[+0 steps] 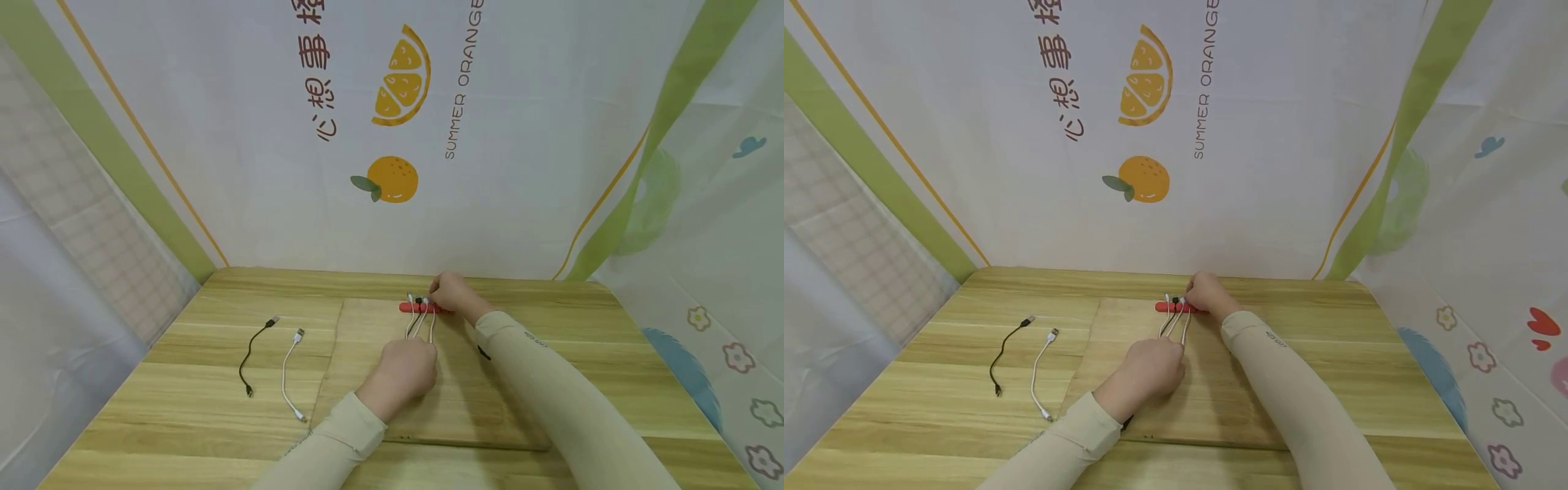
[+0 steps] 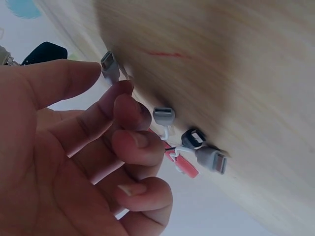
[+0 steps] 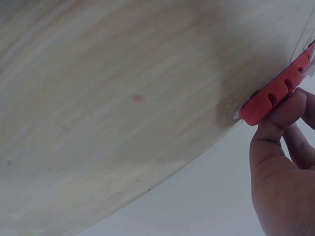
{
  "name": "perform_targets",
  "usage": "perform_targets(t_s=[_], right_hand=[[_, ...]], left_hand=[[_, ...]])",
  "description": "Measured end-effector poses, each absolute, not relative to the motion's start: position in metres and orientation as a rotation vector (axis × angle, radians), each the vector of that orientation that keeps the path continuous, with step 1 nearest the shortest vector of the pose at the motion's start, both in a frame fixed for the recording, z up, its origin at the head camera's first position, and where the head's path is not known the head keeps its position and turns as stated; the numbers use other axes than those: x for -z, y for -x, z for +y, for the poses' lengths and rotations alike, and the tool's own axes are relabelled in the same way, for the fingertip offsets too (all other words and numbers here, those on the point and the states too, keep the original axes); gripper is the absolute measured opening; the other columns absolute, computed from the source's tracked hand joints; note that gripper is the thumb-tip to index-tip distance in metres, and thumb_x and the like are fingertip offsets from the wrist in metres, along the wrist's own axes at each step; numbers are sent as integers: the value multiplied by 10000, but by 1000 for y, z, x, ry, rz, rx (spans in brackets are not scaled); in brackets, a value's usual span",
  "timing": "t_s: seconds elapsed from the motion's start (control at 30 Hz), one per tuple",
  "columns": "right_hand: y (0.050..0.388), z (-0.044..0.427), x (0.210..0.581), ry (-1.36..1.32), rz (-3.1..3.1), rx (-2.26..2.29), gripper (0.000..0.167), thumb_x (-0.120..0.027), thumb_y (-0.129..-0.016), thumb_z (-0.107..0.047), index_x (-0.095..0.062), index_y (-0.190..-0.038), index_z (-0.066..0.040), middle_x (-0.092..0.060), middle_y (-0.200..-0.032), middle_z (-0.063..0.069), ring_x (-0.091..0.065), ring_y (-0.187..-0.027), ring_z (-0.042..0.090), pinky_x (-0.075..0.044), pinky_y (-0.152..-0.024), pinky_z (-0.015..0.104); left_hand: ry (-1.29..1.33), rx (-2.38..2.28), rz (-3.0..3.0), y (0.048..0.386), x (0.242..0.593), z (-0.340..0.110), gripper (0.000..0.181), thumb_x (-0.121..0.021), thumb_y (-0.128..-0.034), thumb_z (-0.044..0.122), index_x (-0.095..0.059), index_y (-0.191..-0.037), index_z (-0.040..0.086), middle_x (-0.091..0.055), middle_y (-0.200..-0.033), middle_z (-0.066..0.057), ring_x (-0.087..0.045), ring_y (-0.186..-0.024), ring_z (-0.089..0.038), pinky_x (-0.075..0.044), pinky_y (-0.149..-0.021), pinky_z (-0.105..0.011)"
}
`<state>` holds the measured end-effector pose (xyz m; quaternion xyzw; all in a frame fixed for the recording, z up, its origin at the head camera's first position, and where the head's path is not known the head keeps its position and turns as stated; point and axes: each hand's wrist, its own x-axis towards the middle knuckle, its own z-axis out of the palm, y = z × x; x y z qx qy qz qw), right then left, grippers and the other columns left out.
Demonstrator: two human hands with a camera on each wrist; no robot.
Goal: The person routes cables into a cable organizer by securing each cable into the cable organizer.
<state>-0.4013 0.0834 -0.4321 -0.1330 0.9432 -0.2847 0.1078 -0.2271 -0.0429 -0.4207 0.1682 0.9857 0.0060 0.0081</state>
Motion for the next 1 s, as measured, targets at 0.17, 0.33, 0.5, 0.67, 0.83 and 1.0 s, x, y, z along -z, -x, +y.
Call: perform_targets(t_s=[0.17, 0.33, 0.5, 0.67, 0.83, 1.0], right_hand=[[401, 83, 431, 388, 2769, 848, 202, -667, -1017, -118, -739, -1129, 33, -716, -977, 126, -562, -659, 128, -478, -562, 242], [400, 82, 431, 390, 2774, 840, 217, -627, -1014, -98, -735, -1147, 35, -724, -1038, 156, -559, -657, 130, -471, -544, 241], [399, 82, 430, 389, 2782, 830, 257, -592, -1023, -94, -731, -1200, 32, -730, -1152, 195, -581, -687, 149, -479, -552, 245], [396, 82, 427, 398, 2792, 793, 324, -573, -1034, -100, -707, -1299, 28, -706, -1317, 214, -641, -936, 221, -520, -664, 255], [394, 82, 423, 383, 2764, 794, 372, -531, -1045, -78, -662, -1376, 31, -664, -1412, 224, -634, -1094, 272, -547, -772, 292], [393, 81, 421, 368, 2753, 795, 364, -526, -1061, -91, -646, -1383, 28, -652, -1426, 220, -632, -1101, 274, -568, -835, 333]], left_hand=[[-522, -33, 3096, 225, 419, -44, 207, -659, -987, 222, -725, -810, 138, -704, -781, -40, -618, -638, -157, -566, -563, -428], [-520, -43, 3113, 225, 419, -45, 199, -663, -980, 220, -724, -809, 137, -707, -799, -44, -649, -662, -165, -569, -562, -432], [-520, -39, 3138, 224, 420, -46, 198, -657, -979, 224, -729, -818, 133, -703, -809, -57, -673, -673, -188, -569, -564, -439], [-525, -43, 3142, 224, 420, -46, 203, -662, -978, 232, -724, -812, 134, -700, -798, -60, -660, -662, -186, -564, -562, -437], [-515, -63, 3117, 223, 419, -48, 219, -651, -993, 227, -707, -802, 135, -692, -795, -57, -616, -642, -164, -553, -558, -429], [-493, -105, 3104, 222, 417, -51, 226, -660, -989, 222, -675, -777, 143, -655, -752, -22, -566, -624, -143, -539, -548, -425]])
